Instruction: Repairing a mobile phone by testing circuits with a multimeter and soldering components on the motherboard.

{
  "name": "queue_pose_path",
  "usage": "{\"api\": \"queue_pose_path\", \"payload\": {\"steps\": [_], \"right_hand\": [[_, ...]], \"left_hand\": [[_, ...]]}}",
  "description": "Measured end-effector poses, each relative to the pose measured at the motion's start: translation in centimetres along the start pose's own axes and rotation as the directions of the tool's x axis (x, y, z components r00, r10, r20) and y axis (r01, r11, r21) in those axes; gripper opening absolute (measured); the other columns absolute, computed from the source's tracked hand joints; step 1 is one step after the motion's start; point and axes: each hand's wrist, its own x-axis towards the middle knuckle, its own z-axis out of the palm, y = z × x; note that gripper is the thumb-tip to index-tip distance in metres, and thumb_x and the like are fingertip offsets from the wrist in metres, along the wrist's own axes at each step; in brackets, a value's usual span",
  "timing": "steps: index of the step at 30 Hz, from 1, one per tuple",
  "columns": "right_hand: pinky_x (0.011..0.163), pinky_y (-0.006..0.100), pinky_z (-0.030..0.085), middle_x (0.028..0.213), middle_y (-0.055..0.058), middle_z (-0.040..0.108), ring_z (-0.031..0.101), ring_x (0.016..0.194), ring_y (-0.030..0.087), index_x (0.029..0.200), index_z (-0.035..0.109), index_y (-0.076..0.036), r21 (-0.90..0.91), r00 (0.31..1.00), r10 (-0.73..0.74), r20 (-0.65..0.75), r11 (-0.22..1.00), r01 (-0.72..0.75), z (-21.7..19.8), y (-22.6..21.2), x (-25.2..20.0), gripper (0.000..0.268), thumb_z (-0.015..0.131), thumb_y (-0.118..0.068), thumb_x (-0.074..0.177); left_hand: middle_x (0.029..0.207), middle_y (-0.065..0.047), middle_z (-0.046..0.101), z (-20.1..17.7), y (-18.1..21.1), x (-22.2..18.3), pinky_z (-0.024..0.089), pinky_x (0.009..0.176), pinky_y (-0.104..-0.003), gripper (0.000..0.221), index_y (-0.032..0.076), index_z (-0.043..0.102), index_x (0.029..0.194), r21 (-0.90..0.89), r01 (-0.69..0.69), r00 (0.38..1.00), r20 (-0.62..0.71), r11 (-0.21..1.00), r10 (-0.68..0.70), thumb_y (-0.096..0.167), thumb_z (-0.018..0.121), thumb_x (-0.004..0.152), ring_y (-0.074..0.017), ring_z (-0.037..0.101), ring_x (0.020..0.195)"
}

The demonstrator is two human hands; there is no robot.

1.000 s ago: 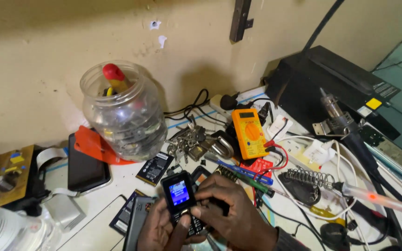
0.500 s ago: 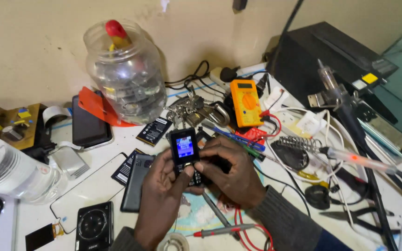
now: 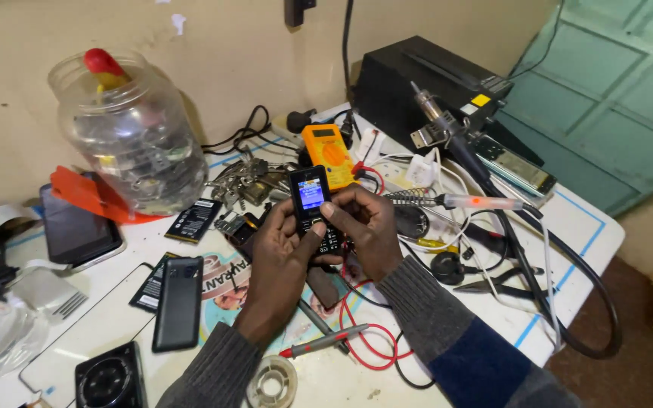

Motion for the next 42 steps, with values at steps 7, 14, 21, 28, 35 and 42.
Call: {"api": "queue_pose_path", "payload": {"steps": [7, 14, 21, 28, 35, 42], "right_hand": [[0.058, 0.023, 0.047, 0.063, 0.006, 0.057, 0.054, 0.064, 0.008, 0.085, 0.073, 0.001, -0.055, 0.999, -0.003, -0.047, 0.998, 0.001, 0.3, -0.7, -0.1, 0.013, 0.078, -0.01, 0.091], [0.064, 0.025, 0.047, 0.076, -0.001, 0.064, 0.055, 0.069, 0.009, 0.085, 0.072, -0.007, -0.177, 0.993, 0.119, -0.017, 0.977, -0.121, 0.5, -0.4, -0.5, 0.017, 0.072, -0.022, 0.093], [0.061, 0.025, 0.041, 0.071, -0.003, 0.058, 0.05, 0.066, 0.008, 0.083, 0.068, -0.009, -0.137, 0.989, 0.146, -0.018, 0.98, -0.148, 0.5, -1.0, -1.0, 0.018, 0.073, -0.023, 0.092], [0.065, 0.025, 0.041, 0.074, -0.004, 0.051, 0.046, 0.069, 0.009, 0.082, 0.058, -0.013, -0.117, 0.988, 0.154, -0.029, 0.981, -0.156, 0.6, -0.7, -1.1, 0.02, 0.07, -0.025, 0.093], [0.064, 0.028, 0.037, 0.071, -0.004, 0.047, 0.043, 0.067, 0.01, 0.08, 0.057, -0.014, -0.132, 0.99, 0.141, -0.014, 0.981, -0.142, 0.6, -0.8, -1.2, 0.023, 0.065, -0.028, 0.095], [0.07, 0.031, 0.052, 0.088, 0.006, 0.068, 0.061, 0.082, 0.016, 0.102, 0.072, -0.001, 0.001, 0.961, 0.275, 0.004, 0.961, -0.275, -0.2, 1.1, -1.2, 0.023, 0.068, -0.014, 0.084]], "left_hand": [[0.104, -0.017, 0.07, 0.8, 0.9, 0.0, 0.07, 0.056, -0.029, 0.043, -0.003, 0.049, 0.137, 0.045, 0.005, 1.0, 0.002, 0.999, -0.005, 0.007, 0.061, 0.097, -0.023, 0.077, 0.062], [0.129, -0.014, 0.072, 0.8, 1.6, -0.9, 0.066, 0.056, -0.03, 0.051, 0.008, 0.051, 0.144, 0.167, 0.138, 0.988, -0.091, 0.976, -0.124, 0.017, 0.056, 0.094, -0.0212, 0.072, 0.084], [0.116, -0.012, 0.075, 1.2, 1.6, -1.2, 0.062, 0.051, -0.029, 0.046, 0.008, 0.055, 0.139, 0.184, 0.164, 0.979, -0.15, 0.969, -0.138, 0.011, 0.057, 0.093, -0.0153, 0.063, 0.075], [0.13, -0.013, 0.068, 0.8, 0.8, -1.3, 0.067, 0.052, -0.031, 0.055, 0.009, 0.04, 0.146, 0.184, 0.108, 0.993, -0.073, 0.977, -0.096, 0.021, 0.055, 0.095, -0.0184, 0.065, 0.09], [0.122, -0.014, 0.074, 0.9, 2.3, -1.6, 0.067, 0.055, -0.032, 0.045, 0.009, 0.05, 0.139, 0.217, 0.239, 0.97, -0.104, 0.946, -0.221, 0.016, 0.056, 0.096, -0.0207, 0.072, 0.071], [0.124, -0.016, 0.072, 0.4, 1.9, -1.2, 0.068, 0.059, -0.031, 0.04, 0.006, 0.048, 0.135, 0.121, 0.179, 0.975, -0.152, 0.976, -0.16, 0.009, 0.051, 0.095, -0.0221, 0.069, 0.091]]}}
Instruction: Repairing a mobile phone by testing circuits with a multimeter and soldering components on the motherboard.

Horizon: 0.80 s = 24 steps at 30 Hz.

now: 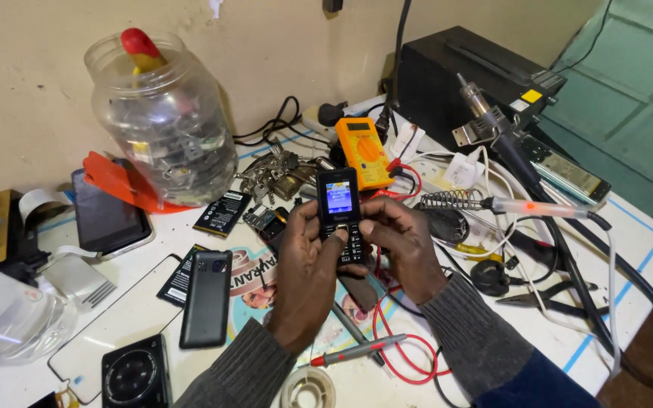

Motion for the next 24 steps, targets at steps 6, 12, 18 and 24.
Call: {"api": "queue_pose_path", "payload": {"steps": [6, 12, 18, 24], "right_hand": [[0.062, 0.027, 0.044, 0.072, -0.003, 0.055, 0.05, 0.07, 0.01, 0.107, 0.071, -0.004, -0.075, 0.998, -0.01, 0.067, 0.997, 0.015, 0.6, -1.3, -0.6, 0.024, 0.072, -0.014, 0.085], [0.063, 0.027, 0.046, 0.077, -0.001, 0.059, 0.052, 0.072, 0.011, 0.107, 0.073, -0.004, -0.114, 0.997, -0.024, 0.073, 0.993, 0.032, 0.6, -1.4, -0.7, 0.026, 0.07, -0.019, 0.086], [0.069, 0.03, 0.052, 0.082, 0.002, 0.066, 0.059, 0.078, 0.014, 0.109, 0.074, -0.003, -0.097, 0.998, -0.014, 0.065, 0.995, 0.02, 0.7, -1.5, -0.8, 0.028, 0.068, -0.021, 0.088], [0.068, 0.032, 0.05, 0.085, 0.006, 0.071, 0.062, 0.078, 0.017, 0.11, 0.075, -0.002, -0.122, 0.998, -0.006, 0.062, 0.992, 0.013, 0.9, -1.8, -0.8, 0.031, 0.067, -0.023, 0.088]], "left_hand": [[0.118, -0.015, 0.073, 0.1, -0.3, 0.1, 0.067, 0.058, -0.032, 0.036, 0.008, 0.047, 0.131, -0.008, 0.001, 1.0, -0.023, 1.0, -0.001, 0.011, 0.054, 0.095, -0.0212, 0.07, 0.091], [0.117, -0.014, 0.073, 0.1, -0.1, 0.0, 0.068, 0.059, -0.032, 0.035, 0.007, 0.05, 0.13, 0.018, 0.01, 1.0, -0.013, 1.0, -0.01, 0.011, 0.053, 0.096, -0.0208, 0.07, 0.089], [0.116, -0.015, 0.075, 0.1, -0.6, 0.1, 0.068, 0.059, -0.032, 0.033, 0.007, 0.05, 0.128, -0.023, -0.007, 1.0, -0.007, 1.0, 0.007, 0.009, 0.054, 0.095, -0.0201, 0.07, 0.086], [0.114, -0.014, 0.074, 0.2, 0.3, 0.0, 0.069, 0.059, -0.032, 0.038, 0.007, 0.056, 0.13, 0.021, 0.079, 0.996, -0.036, 0.997, -0.078, 0.008, 0.056, 0.092, -0.0204, 0.07, 0.088]]}}
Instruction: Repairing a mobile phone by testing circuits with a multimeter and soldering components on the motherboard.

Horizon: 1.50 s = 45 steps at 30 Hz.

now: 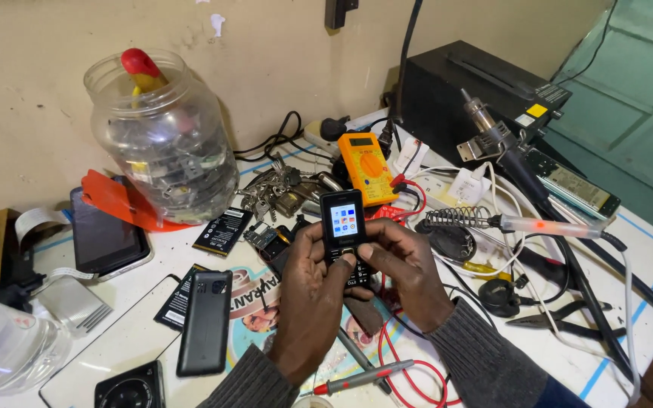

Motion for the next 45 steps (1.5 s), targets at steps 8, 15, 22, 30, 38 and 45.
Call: {"api": "queue_pose_path", "payload": {"steps": [8, 15, 22, 30, 38, 45], "right_hand": [[0.065, 0.031, 0.046, 0.084, 0.005, 0.068, 0.058, 0.074, 0.015, 0.107, 0.074, -0.001, 0.01, 1.0, 0.006, -0.008, 1.0, -0.006, 0.08, 0.18, 0.04, 0.028, 0.066, -0.021, 0.089], [0.065, 0.03, 0.046, 0.085, 0.004, 0.067, 0.058, 0.075, 0.015, 0.107, 0.074, -0.002, 0.002, 0.999, -0.028, 0.017, 1.0, 0.028, 0.01, 0.36, 0.05, 0.028, 0.065, -0.022, 0.09], [0.067, 0.031, 0.046, 0.087, 0.004, 0.07, 0.059, 0.076, 0.014, 0.107, 0.074, -0.002, -0.013, 1.0, -0.021, 0.01, 1.0, 0.021, 0.11, 0.04, -0.01, 0.028, 0.066, -0.023, 0.09], [0.058, 0.03, 0.04, 0.077, 0.003, 0.064, 0.051, 0.065, 0.012, 0.107, 0.074, -0.002, -0.022, 1.0, -0.013, 0.018, 1.0, 0.013, -0.07, 0.14, 0.0, 0.027, 0.066, -0.023, 0.092], [0.055, 0.029, 0.04, 0.076, 0.002, 0.063, 0.051, 0.063, 0.012, 0.105, 0.074, -0.003, -0.028, 0.999, -0.03, 0.017, 0.999, 0.031, -0.01, 0.12, -0.04, 0.027, 0.066, -0.024, 0.092], [0.05, 0.029, 0.042, 0.073, 0.003, 0.063, 0.052, 0.058, 0.013, 0.104, 0.074, -0.003, -0.022, 0.999, -0.031, 0.02, 0.999, 0.031, 0.0, 0.02, 0.0, 0.026, 0.066, -0.024, 0.091]], "left_hand": [[0.114, -0.013, 0.073, -0.04, 0.04, 0.01, 0.066, 0.053, -0.03, 0.036, 0.007, 0.056, 0.126, -0.006, -0.01, 1.0, -0.001, 1.0, 0.01, 0.007, 0.056, 0.09, -0.0187, 0.066, 0.082], [0.116, -0.012, 0.071, -0.06, 0.04, -0.06, 0.063, 0.051, -0.029, 0.033, 0.009, 0.056, 0.124, 0.008, 0.001, 1.0, -0.016, 1.0, -0.001, 0.007, 0.057, 0.091, -0.0186, 0.065, 0.085], [0.112, -0.013, 0.071, 0.01, 0.27, -0.14, 0.061, 0.05, -0.031, 0.03, 0.009, 0.058, 0.122, 0.0, 0.022, 0.999, -0.031, 1.0, -0.022, 0.009, 0.058, 0.093, -0.0187, 0.065, 0.084], [0.114, -0.013, 0.071, -0.14, 0.15, -0.18, 0.064, 0.053, -0.032, 0.033, 0.01, 0.057, 0.125, 0.016, 0.027, 1.0, -0.014, 0.999, -0.027, 0.012, 0.052, 0.093, -0.0205, 0.064, 0.086], [0.114, -0.013, 0.072, -0.14, 0.26, -0.18, 0.064, 0.052, -0.032, 0.033, 0.009, 0.057, 0.125, 0.014, 0.034, 0.999, -0.019, 0.999, -0.033, 0.011, 0.053, 0.092, -0.0203, 0.065, 0.089], [0.114, -0.014, 0.072, -0.31, -0.51, 0.08, 0.061, 0.05, -0.031, 0.032, 0.008, 0.057, 0.123, -0.033, -0.016, 1.0, 0.004, 0.999, 0.016, 0.009, 0.049, 0.092, -0.021, 0.063, 0.086]]}}
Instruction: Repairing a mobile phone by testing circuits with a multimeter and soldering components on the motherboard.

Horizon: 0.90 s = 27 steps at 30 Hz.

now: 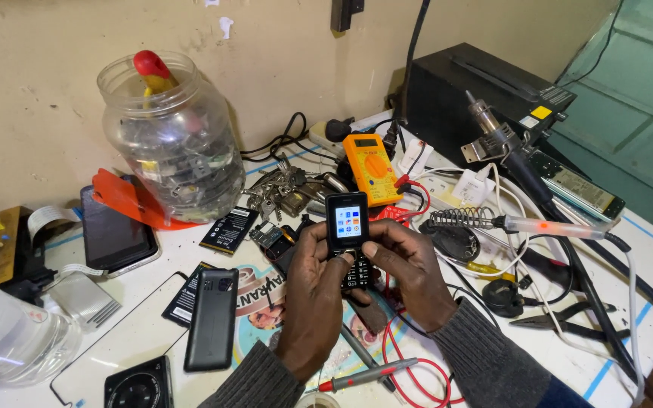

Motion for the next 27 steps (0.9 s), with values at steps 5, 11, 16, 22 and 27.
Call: {"api": "queue_pose_path", "payload": {"steps": [5, 11, 16, 22, 27], "right_hand": [[0.053, 0.029, 0.042, 0.077, 0.003, 0.065, 0.052, 0.061, 0.013, 0.106, 0.074, -0.003, -0.027, 1.0, -0.005, -0.008, 1.0, 0.005, -0.01, 0.06, 0.01, 0.028, 0.066, -0.025, 0.091], [0.052, 0.028, 0.041, 0.076, 0.003, 0.064, 0.052, 0.06, 0.012, 0.105, 0.075, -0.003, -0.027, 1.0, 0.007, -0.006, 1.0, -0.007, -0.01, -0.02, 0.01, 0.027, 0.066, -0.024, 0.092], [0.052, 0.028, 0.038, 0.075, 0.002, 0.063, 0.05, 0.06, 0.011, 0.104, 0.075, -0.003, -0.04, 1.0, 0.015, -0.007, 0.999, -0.016, 0.06, -0.24, -0.06, 0.028, 0.065, -0.026, 0.091], [0.049, 0.028, 0.042, 0.076, 0.003, 0.065, 0.053, 0.058, 0.013, 0.104, 0.074, -0.003, -0.022, 1.0, 0.028, 0.005, 0.999, -0.028, 0.11, -0.5, -0.08, 0.028, 0.065, -0.027, 0.091], [0.048, 0.028, 0.041, 0.074, 0.003, 0.063, 0.051, 0.057, 0.012, 0.107, 0.074, -0.003, -0.038, 1.0, 0.004, 0.008, 0.999, -0.004, -0.01, -0.28, 0.0, 0.029, 0.064, -0.026, 0.092]], "left_hand": [[0.115, -0.015, 0.071, 0.02, 0.14, -0.05, 0.062, 0.049, -0.032, 0.032, 0.007, 0.057, 0.123, -0.025, -0.002, 1.0, 0.009, 1.0, 0.002, 0.01, 0.05, 0.092, -0.0216, 0.063, 0.089], [0.114, -0.014, 0.072, 0.18, 0.38, -0.16, 0.063, 0.051, -0.031, 0.035, 0.008, 0.057, 0.125, 0.023, 0.009, 1.0, -0.007, 1.0, -0.009, 0.008, 0.052, 0.09, -0.0206, 0.065, 0.087], [0.117, -0.013, 0.071, 0.17, 0.46, -0.22, 0.064, 0.052, -0.031, 0.038, 0.008, 0.055, 0.127, 0.034, 0.009, 1.0, -0.001, 0.999, -0.009, 0.007, 0.056, 0.089, -0.0201, 0.066, 0.083], [0.113, -0.014, 0.072, 0.09, 0.38, -0.16, 0.062, 0.05, -0.033, 0.035, 0.007, 0.057, 0.125, 0.005, 0.026, 1.0, -0.008, 1.0, -0.026, 0.012, 0.049, 0.091, -0.0222, 0.063, 0.085], [0.114, -0.014, 0.069, 0.01, 0.11, 0.02, 0.063, 0.05, -0.033, 0.034, 0.008, 0.058, 0.125, 0.009, 0.007, 1.0, 0.005, 1.0, -0.007, 0.011, 0.048, 0.092, -0.0226, 0.062, 0.084]]}}
